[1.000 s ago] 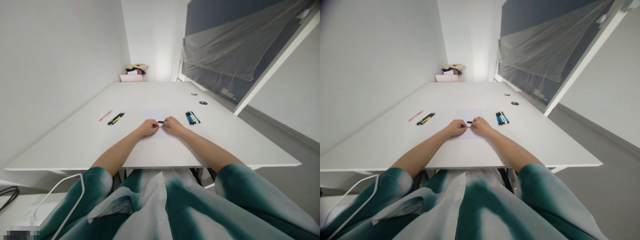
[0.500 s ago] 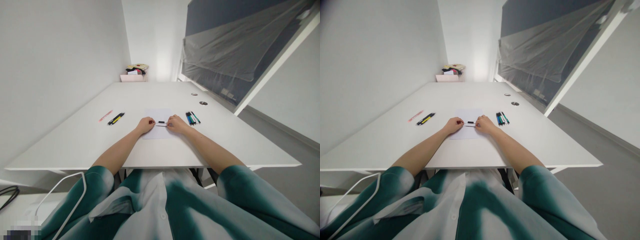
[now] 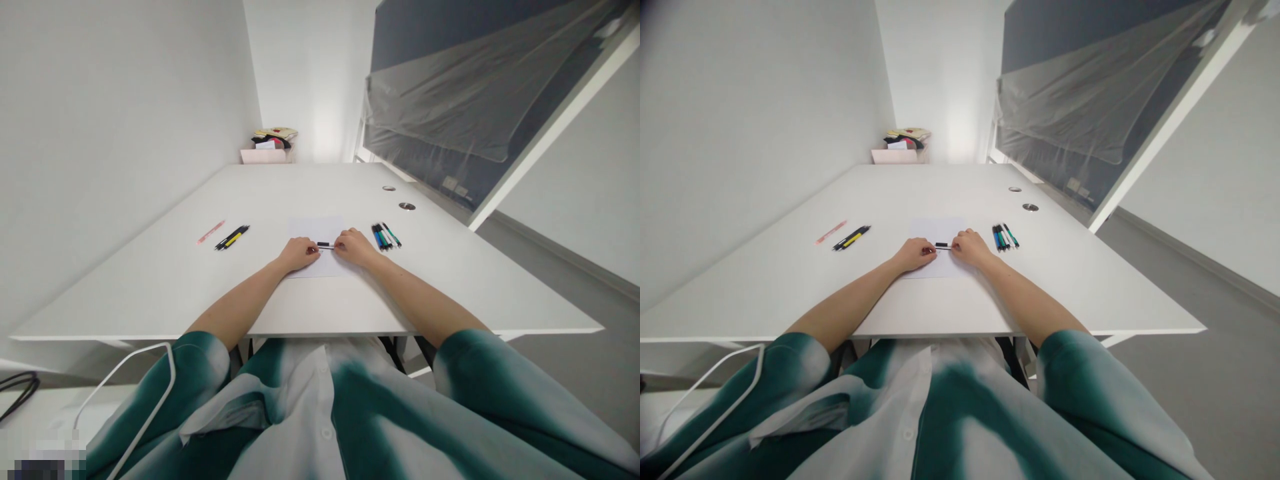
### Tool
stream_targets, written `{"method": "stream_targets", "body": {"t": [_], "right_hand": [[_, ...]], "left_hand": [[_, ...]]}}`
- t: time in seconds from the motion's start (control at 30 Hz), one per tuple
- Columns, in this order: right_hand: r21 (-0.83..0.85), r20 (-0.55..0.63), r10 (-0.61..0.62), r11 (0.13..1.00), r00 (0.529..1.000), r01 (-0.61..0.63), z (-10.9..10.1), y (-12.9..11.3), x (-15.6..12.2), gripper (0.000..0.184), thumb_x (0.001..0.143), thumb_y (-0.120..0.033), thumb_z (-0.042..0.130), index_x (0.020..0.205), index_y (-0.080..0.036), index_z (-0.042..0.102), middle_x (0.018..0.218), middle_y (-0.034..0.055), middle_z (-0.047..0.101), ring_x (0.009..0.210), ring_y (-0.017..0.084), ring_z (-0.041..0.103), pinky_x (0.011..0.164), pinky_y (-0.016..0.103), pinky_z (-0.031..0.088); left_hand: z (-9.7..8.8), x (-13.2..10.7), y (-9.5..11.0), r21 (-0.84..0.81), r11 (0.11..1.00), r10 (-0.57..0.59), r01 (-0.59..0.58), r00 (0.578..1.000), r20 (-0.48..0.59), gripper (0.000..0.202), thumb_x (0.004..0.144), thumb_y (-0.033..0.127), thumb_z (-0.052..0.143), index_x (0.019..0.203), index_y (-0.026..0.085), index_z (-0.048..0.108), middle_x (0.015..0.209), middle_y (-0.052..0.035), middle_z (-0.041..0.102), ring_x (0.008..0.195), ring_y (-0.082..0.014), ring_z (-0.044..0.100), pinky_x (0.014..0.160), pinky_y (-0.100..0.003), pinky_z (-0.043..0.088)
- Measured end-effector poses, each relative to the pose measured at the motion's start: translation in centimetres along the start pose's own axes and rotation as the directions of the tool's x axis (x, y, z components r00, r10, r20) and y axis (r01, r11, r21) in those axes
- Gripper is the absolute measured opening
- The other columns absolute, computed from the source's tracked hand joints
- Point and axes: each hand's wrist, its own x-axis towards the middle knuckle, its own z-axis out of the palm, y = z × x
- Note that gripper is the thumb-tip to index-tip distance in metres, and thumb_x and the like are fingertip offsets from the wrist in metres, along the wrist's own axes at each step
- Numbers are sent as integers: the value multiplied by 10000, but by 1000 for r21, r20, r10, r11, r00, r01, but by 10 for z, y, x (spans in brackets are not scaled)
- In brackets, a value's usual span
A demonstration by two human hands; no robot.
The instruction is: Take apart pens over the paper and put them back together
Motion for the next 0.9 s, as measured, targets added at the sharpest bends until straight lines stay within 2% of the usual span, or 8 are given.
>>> {"method": "stream_targets", "body": {"t": [0.2, 0.43, 0.63, 0.9], "right_hand": [[14, -61, 0, 1000, 998, 1, -3, 3, -2, 238, 891, -239, 544, 956, -148, 755, 962, 113, 699, 956, 240, 553, 863, 330, 371], [15, -65, 13, 1000, 998, -12, -6, 1, -3, 241, 899, -227, 529, 943, -150, 753, 960, 109, 704, 950, 237, 550, 856, 324, 371], [32, -62, 14, 999, 998, -12, -7, 0, -3, 248, 899, -225, 522, 944, -147, 753, 960, 110, 705, 951, 236, 554, 866, 323, 371], [117, -90, 54, 992, 994, -43, -6, 9, -2, 249, 895, -228, 506, 900, -154, 744, 944, 99, 703, 935, 228, 560, 890, 320, 372]], "left_hand": [[-2, 0, -9, 36, 998, -54, 55, 998, -37, 328, 896, 239, 445, 1017, 188, 746, 988, -73, 725, 926, -203, 642, 894, -332, 479], [-9, -1, -15, 61, 989, -132, 134, 991, -39, 253, 799, 211, 530, 946, 170, 732, 888, -69, 726, 872, -221, 646, 858, -341, 485], [-5, -1, -18, 34, 987, -159, 159, 987, 1, 235, 776, 202, 536, 916, 178, 724, 883, -62, 716, 867, -212, 641, 844, -326, 492], [-6, -2, -23, -29, 983, -182, 183, 983, 14, 343, 786, 241, 547, 1079, 190, 718, 950, -55, 718, 893, -205, 644, 883, -318, 502]]}}
